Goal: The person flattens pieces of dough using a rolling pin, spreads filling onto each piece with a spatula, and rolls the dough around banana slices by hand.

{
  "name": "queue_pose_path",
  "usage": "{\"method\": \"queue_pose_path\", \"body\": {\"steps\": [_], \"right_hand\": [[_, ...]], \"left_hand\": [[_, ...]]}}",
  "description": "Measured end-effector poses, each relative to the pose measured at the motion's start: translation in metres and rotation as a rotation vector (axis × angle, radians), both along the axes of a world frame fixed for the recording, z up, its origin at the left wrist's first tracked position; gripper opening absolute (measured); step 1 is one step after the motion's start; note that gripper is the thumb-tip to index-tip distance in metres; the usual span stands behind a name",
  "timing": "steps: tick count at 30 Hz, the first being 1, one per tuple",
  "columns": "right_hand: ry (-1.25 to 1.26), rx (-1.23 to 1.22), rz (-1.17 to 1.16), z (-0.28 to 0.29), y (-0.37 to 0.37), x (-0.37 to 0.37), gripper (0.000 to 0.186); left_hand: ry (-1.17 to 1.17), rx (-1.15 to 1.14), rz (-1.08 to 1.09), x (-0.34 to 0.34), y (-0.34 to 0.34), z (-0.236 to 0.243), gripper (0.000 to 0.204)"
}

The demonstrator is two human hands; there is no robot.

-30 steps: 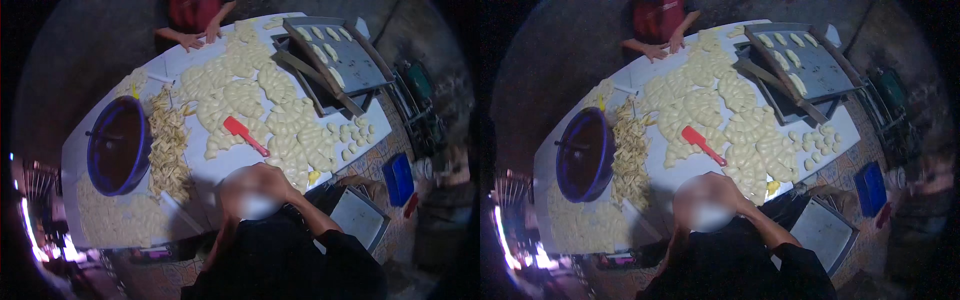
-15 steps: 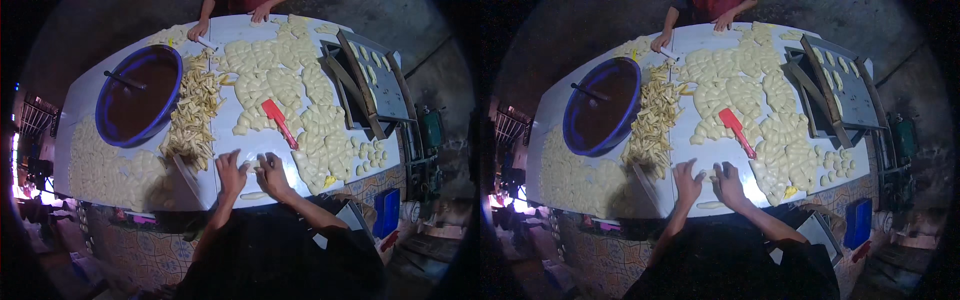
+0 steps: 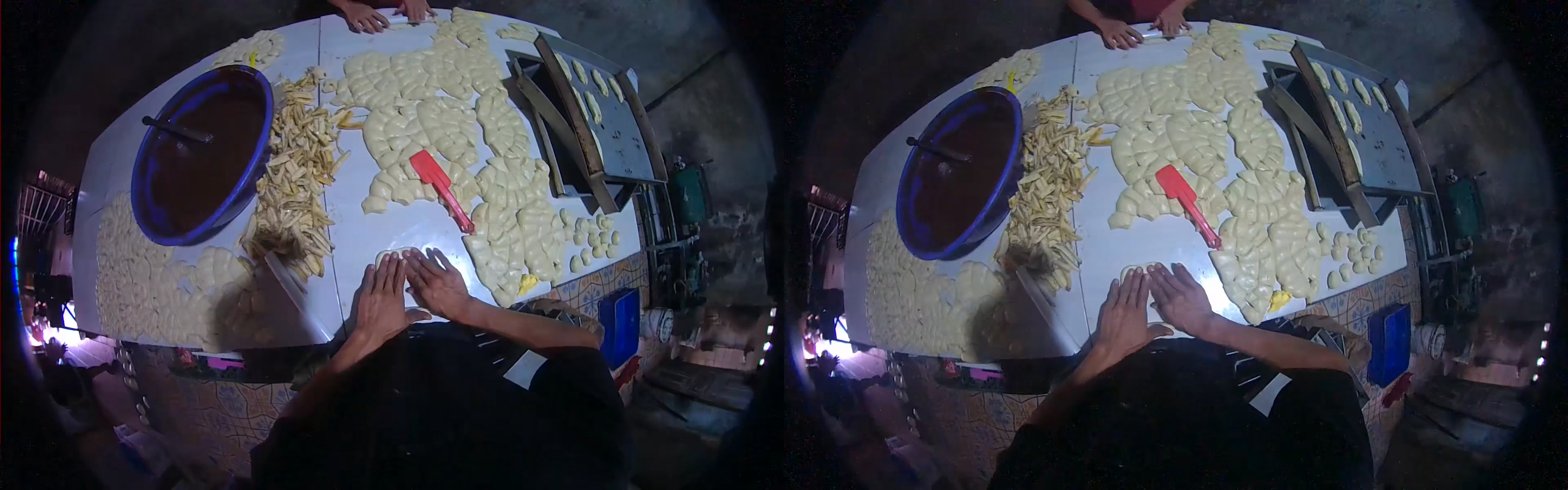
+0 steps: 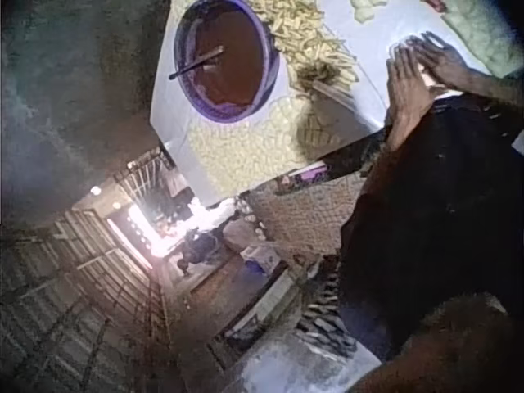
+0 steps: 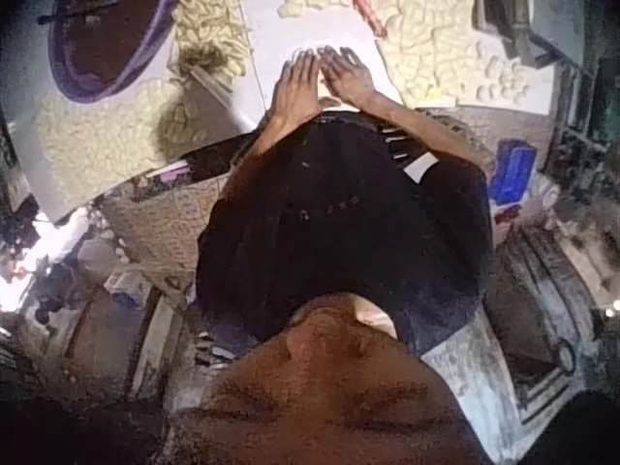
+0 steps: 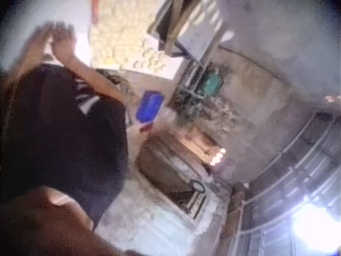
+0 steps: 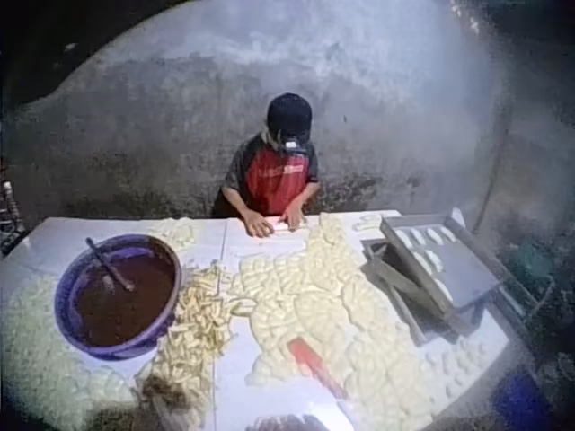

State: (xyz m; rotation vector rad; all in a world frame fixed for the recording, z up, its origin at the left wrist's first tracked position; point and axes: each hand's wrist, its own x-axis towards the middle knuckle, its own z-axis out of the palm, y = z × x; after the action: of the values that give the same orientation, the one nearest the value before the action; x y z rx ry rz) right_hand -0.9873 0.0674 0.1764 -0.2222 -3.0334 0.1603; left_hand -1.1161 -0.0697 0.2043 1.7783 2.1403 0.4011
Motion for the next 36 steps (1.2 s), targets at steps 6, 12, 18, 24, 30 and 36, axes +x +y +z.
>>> {"method": "queue_pose_path", "body": {"steps": [6,12,18,24,30,36], "right_hand": [[-0.072,-0.065,-0.12,-0.001,-0.003,0.008,0.07],[0.093,-0.073,-0.114,0.023,-0.007,0.0,0.054],[0.01,-0.304,-0.162,0.037,0.008,0.007,0.053],[0.422,-0.483,0.087,0.055,-0.002,0.023,0.068],[0.464,-0.377,-0.11,0.014,0.022,-0.022,0.04],[0.268,-0.456,-0.07,-0.001,0.008,0.026,0.041]], "left_hand": [[0.157,-0.146,0.168,0.0,0.009,0.003,0.111],[-0.245,0.168,0.354,-0.013,-0.005,0.006,0.079],[0.358,0.134,1.09,-0.046,-0.106,-0.08,0.075],[-0.022,0.177,0.283,-0.023,-0.112,0.023,0.046],[0.279,0.41,0.249,-0.05,0.008,-0.01,0.033],[0.11,0.23,0.282,-0.019,-0.044,-0.016,0.032]]}}
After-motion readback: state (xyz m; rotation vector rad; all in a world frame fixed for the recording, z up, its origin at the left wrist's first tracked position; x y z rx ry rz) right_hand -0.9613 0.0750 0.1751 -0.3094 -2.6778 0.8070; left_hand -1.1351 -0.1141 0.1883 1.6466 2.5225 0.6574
